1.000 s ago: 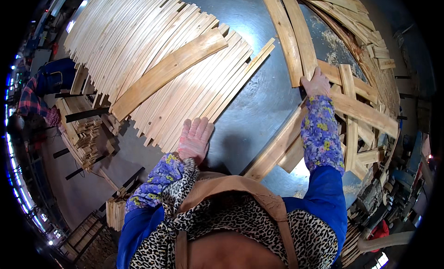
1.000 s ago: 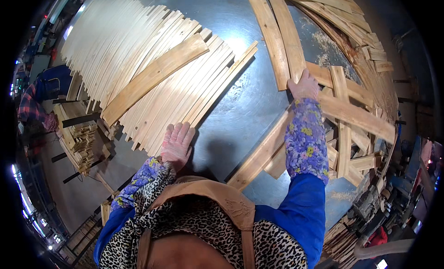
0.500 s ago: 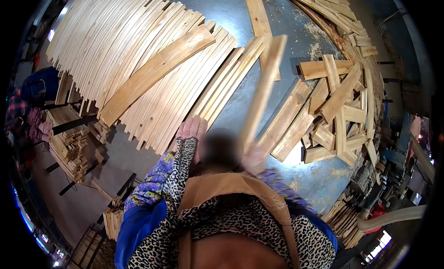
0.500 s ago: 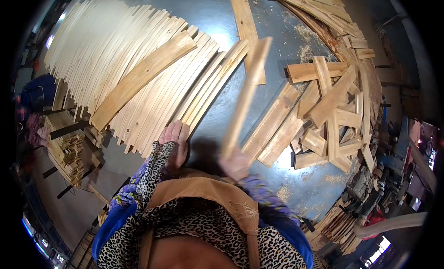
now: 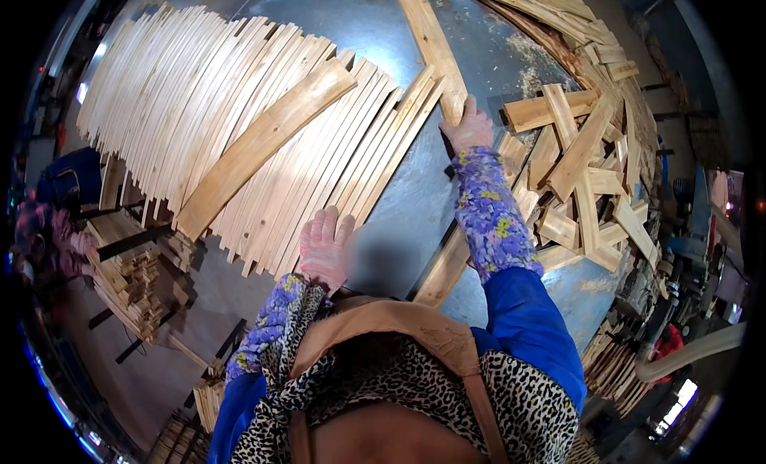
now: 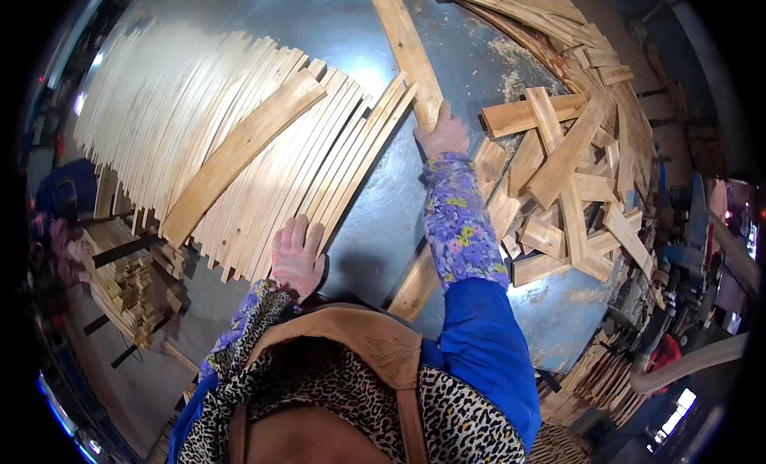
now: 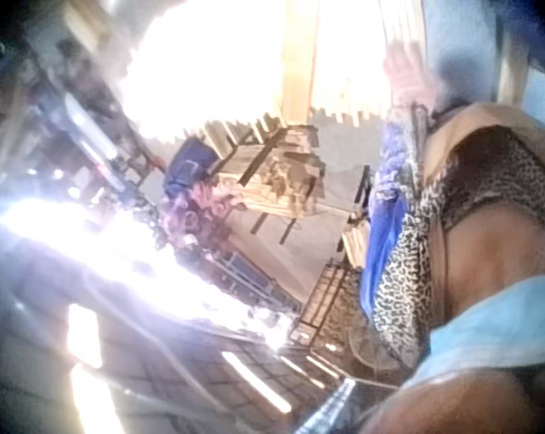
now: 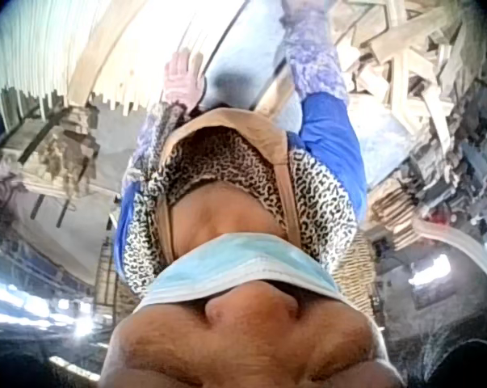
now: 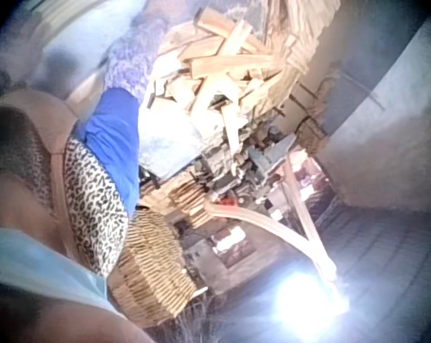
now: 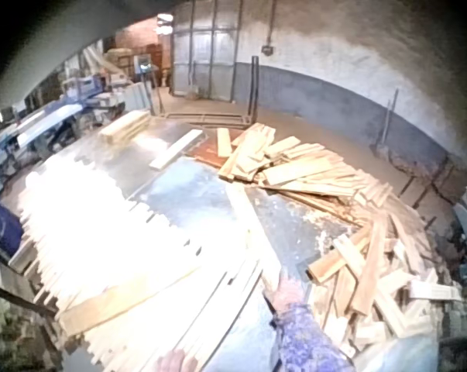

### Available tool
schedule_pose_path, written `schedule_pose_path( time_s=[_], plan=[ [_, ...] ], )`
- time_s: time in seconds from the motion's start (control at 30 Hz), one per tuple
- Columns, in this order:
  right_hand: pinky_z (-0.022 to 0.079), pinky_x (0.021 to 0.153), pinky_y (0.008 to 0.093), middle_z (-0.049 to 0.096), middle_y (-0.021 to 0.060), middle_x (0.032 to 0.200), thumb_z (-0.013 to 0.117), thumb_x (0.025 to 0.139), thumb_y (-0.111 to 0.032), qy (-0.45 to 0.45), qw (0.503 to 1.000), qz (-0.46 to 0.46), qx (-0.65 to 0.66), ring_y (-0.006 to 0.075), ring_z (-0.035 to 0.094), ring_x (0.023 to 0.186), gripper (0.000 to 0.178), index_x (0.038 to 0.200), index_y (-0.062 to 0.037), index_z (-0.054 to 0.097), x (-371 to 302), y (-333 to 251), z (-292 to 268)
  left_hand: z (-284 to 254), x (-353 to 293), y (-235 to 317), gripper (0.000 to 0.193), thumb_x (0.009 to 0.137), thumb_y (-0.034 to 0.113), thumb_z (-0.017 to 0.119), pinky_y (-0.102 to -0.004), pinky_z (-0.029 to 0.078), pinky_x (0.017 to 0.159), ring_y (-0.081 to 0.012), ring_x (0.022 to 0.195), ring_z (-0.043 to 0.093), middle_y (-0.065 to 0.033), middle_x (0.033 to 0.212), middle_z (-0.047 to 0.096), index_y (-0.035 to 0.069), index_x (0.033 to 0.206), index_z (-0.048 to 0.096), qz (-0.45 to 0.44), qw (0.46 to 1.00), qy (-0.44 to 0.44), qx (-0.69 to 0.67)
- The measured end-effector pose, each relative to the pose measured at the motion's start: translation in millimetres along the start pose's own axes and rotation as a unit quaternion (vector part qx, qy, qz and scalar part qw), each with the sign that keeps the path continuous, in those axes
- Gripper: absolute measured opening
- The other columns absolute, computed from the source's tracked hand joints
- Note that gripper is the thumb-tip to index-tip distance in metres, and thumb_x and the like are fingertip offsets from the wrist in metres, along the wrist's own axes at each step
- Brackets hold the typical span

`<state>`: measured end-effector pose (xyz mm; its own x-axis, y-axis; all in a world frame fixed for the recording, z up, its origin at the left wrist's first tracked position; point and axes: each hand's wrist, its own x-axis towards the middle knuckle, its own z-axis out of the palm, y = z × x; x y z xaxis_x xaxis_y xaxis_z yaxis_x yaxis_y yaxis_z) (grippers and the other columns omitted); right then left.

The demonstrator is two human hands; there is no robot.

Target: The person sorts wooden planks on a metal table, picking them up one by one and stacking them into neat piles. The person occasionally moves stacks to different locations on the table to organize the workspace.

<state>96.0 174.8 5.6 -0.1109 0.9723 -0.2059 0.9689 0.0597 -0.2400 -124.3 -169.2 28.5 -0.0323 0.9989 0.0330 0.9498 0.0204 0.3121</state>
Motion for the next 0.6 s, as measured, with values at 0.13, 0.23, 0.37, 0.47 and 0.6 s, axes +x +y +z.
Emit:
schedule_pose_path(
  time_s=[0.13,0.23,0.37,0.47,0.6],
  plan=[
    [0.048,0.117,0.0503,0.057,0.0316,0.151,0.078,0.088,-0.045,-0.164,0.946,-0.004,0.28,0.0456,0.057,0.137,0.091,0.158,-0.0008,0.041,-31,45,8,-1,-9,-2,0.065,0.079,0.024,0.076,-0.0564,0.043,0.111,-0.0434,0.138,0.05,-0.0218,0.147,0.052,0.012,0.141,0.06,-0.007,1.0,0.015,0.002],
    [0.056,0.106,0.0536,0.067,0.0326,0.138,0.076,0.09,-0.046,-0.345,0.849,0.054,0.396,0.0463,0.068,0.124,0.084,0.151,0.0052,0.047,-126,30,7,4,-11,-3,0.059,0.083,0.026,0.075,-0.058,0.044,0.11,-0.0454,0.136,0.051,-0.0234,0.147,0.052,0.015,0.139,0.062,0.001,1.0,0.011,-0.02],
    [0.056,0.101,0.0522,0.071,0.0317,0.126,0.071,0.095,-0.052,-0.41,0.899,-0.09,0.124,0.0438,0.07,0.119,0.067,0.137,-0.0002,0.059,-270,-56,62,-21,0,-4,0.055,0.089,0.037,0.071,-0.0591,0.044,0.109,-0.047,0.136,0.051,-0.0233,0.148,0.051,0.015,0.138,0.062,0.024,0.999,-0.023,-0.029],
    [0.055,0.098,0.0508,0.072,0.0269,0.116,0.065,0.099,-0.046,-0.37,0.896,-0.155,0.189,0.0424,0.069,0.114,0.045,0.119,-0.0056,0.071,-251,-83,33,-10,-14,-21,0.06,0.088,0.041,0.073,-0.0582,0.046,0.107,-0.0453,0.138,0.049,-0.0212,0.149,0.05,0.012,0.139,0.06,0.009,0.998,-0.026,-0.054],
    [0.057,0.08,0.0504,0.072,0.0213,0.082,0.061,0.1,-0.038,-0.049,0.954,-0.279,0.102,0.0362,0.073,0.087,0.034,0.1,-0.0063,0.075,-126,-96,1,-4,-9,-30,0.069,0.081,0.037,0.081,-0.0572,0.048,0.105,-0.0436,0.136,0.052,-0.0209,0.147,0.052,0.011,0.141,0.058,0.011,0.999,-0.028,-0.045]
  ],
)
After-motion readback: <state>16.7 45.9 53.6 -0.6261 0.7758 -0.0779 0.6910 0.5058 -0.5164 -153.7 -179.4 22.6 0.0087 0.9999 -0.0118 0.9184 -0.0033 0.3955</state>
